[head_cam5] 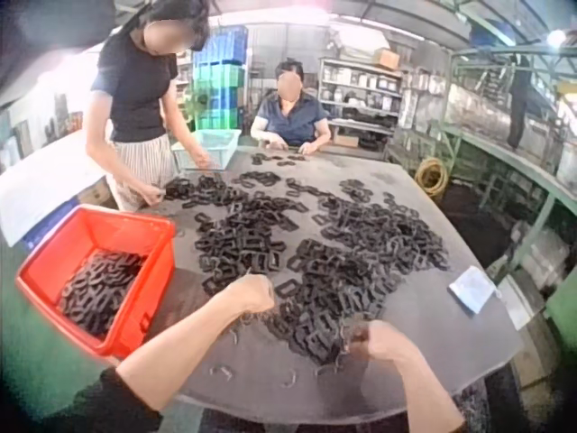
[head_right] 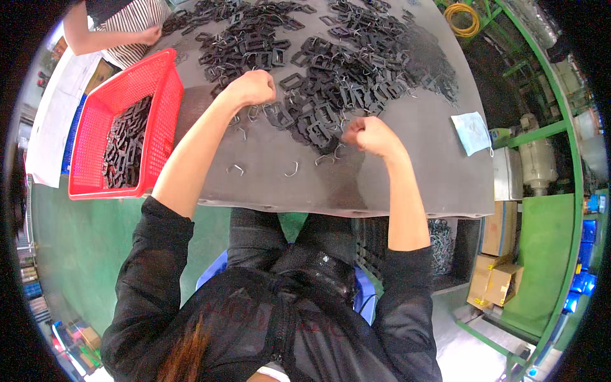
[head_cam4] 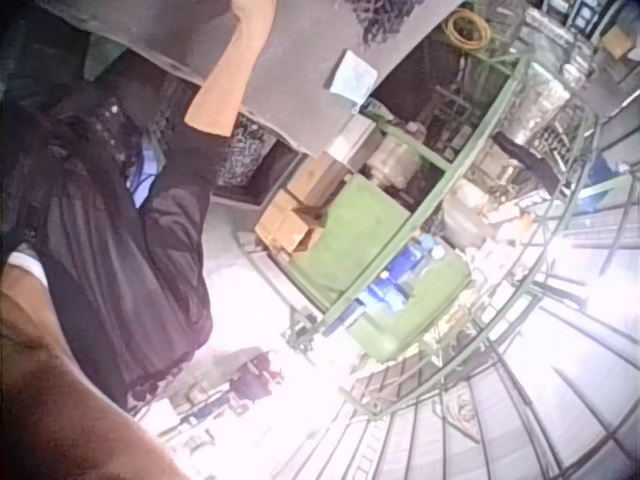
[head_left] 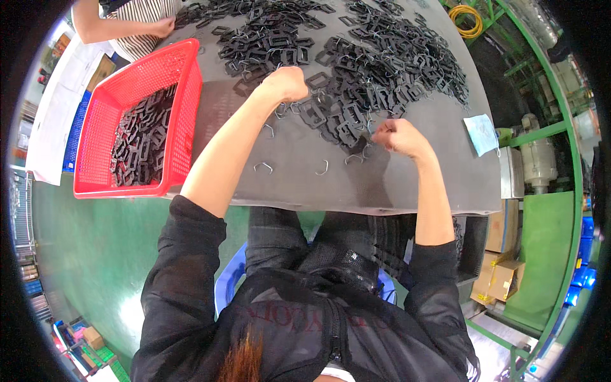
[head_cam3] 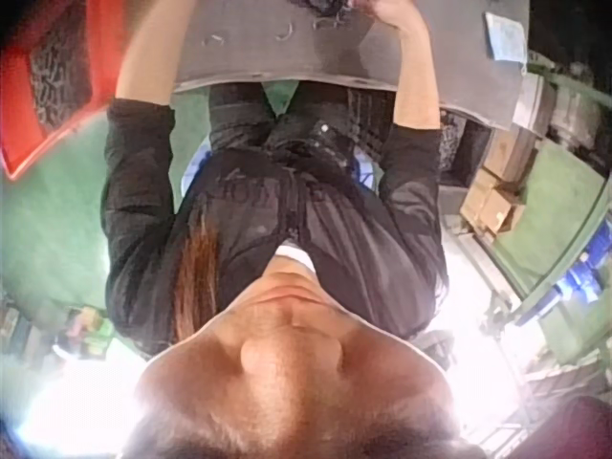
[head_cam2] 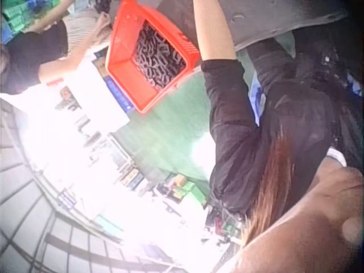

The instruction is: The person sits at a table and uses their hands to insert metal wire pieces into black plastic buckle components one at a time, placing the assembled units into a red basket.

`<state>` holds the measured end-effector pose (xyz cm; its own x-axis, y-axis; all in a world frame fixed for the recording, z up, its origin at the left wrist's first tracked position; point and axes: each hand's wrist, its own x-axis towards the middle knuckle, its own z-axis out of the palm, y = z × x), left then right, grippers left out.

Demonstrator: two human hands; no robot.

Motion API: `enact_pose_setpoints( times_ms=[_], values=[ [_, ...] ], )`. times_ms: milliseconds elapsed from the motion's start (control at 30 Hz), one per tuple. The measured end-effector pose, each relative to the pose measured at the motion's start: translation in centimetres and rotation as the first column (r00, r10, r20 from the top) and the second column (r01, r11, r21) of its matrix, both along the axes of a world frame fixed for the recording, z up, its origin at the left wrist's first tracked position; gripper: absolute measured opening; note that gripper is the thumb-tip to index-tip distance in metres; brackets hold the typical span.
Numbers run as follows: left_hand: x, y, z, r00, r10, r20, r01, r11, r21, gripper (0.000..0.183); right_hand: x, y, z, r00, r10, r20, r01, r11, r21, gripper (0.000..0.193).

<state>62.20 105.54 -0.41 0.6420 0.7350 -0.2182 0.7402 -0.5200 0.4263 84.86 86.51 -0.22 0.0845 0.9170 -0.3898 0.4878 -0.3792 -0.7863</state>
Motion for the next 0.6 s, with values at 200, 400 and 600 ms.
enact_pose_setpoints(
  times_ms=[200, 400, 600],
  values=[
    [0.5, -1.8, 1.9, 0.994, 0.013, 0.105, -0.003, 0.995, -0.100, 0.033, -2.6, 3.1, -0.6, 0.848, -0.134, 0.512, -0.113, 0.899, 0.423, 0.022],
    [1.2, -2.4, -0.6, 0.954, -0.045, 0.295, -0.004, 0.987, 0.163, 0.022, -4.5, 9.0, -3.1, 0.578, -0.192, 0.793, -0.432, 0.753, 0.497, 0.017],
    [0.0, -2.0, 4.0, 0.915, 0.024, 0.403, -0.098, 0.982, 0.164, 0.026, -2.9, 10.3, -3.3, 0.787, -0.180, 0.590, -0.328, 0.687, 0.648, 0.010]
  ],
)
